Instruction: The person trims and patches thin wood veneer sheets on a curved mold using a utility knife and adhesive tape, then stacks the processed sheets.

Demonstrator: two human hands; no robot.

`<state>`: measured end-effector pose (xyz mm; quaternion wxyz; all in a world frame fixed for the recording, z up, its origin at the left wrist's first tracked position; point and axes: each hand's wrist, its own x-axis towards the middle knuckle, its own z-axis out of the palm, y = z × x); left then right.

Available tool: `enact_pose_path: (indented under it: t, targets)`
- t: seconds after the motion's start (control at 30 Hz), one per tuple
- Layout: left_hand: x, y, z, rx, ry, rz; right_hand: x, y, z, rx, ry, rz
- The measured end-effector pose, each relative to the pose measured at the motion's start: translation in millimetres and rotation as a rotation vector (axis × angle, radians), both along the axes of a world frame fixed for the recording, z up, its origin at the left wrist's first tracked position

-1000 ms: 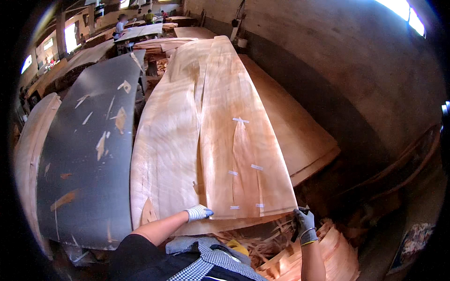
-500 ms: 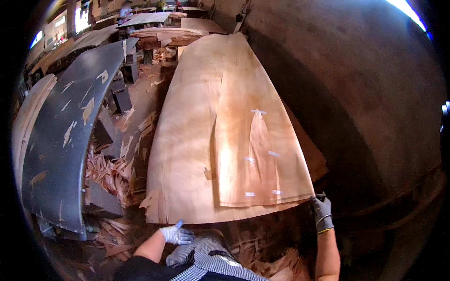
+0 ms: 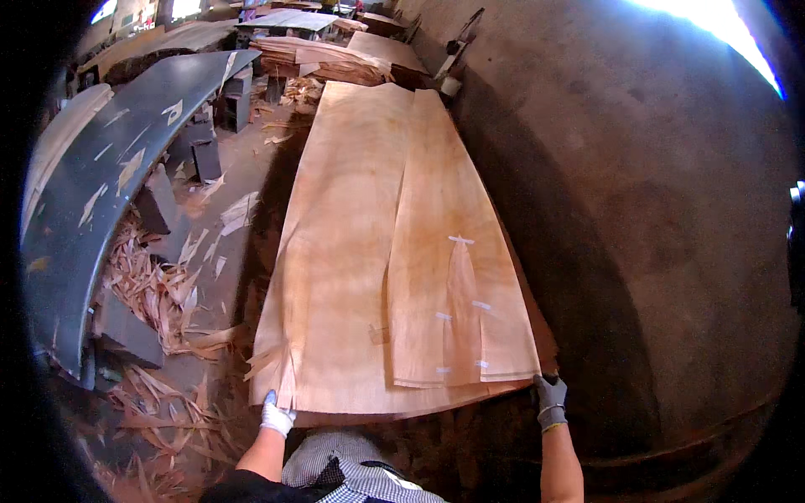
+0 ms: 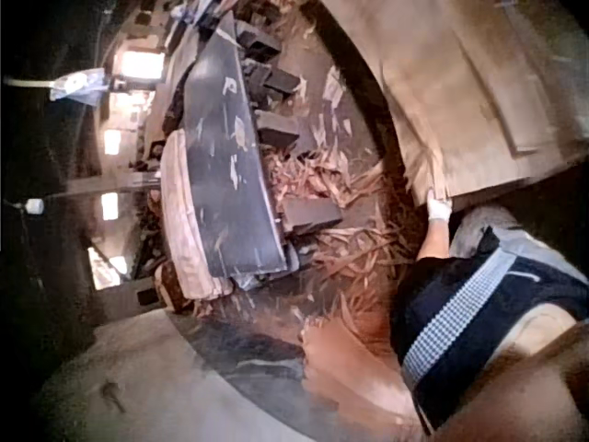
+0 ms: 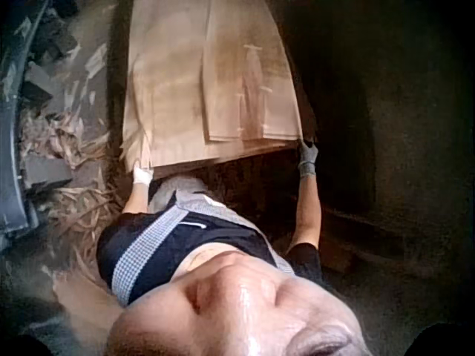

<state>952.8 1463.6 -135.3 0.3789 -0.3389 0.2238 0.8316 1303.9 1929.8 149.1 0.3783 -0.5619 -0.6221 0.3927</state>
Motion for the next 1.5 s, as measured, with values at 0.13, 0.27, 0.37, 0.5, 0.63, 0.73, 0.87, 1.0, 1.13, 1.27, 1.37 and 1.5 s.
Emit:
enact_pose_path:
  t: [0.13,0.27,0.37,0.5,0.63,0.73,0.87,1.0,1.13,1.27,1.37,1.5]
  targets:
    - [-1,49,10,0.0,-0.055,0.103,-17,41,-53,0.148,-0.135,-0.04]
    - [4,72,14,-0.067,0.004,0.113,-38,49,-103,-0.068,-0.003,0.101]
    - [19,84,3,-0.17,-0.003,0.146,-28,57,-145,-0.257,-0.097,0.099]
    - [19,80,-26,-0.009,0.14,0.155,-1,79,-233,-0.122,-0.139,0.117]
    - [22,42,-48,-0.234,0.085,0.248,0,59,-261,-0.02,-0.265,0.151]
    - [39,43,-37,-0.373,0.035,0.22,-21,19,-207,-0.14,0.072,0.043]
    - [31,85,-14,-0.44,0.046,0.156,15,50,-212,0.094,-0.323,0.027]
    - [30,72,-22,-0.498,-0.083,0.097,-23,68,-171,-0.33,-0.153,0.073]
    - [48,85,-43,-0.371,-0.015,0.098,-13,73,-163,-0.119,-0.148,-0.049]
    - [45,95,-49,-0.356,-0.04,0.107,23,109,-211,-0.044,-0.46,-0.063]
    - [36,88,-59,-0.408,-0.059,0.081,-16,107,-181,-0.208,-0.414,0.035]
    - [37,105,-41,-0.446,-0.022,0.034,-9,106,-171,-0.211,-0.209,0.093]
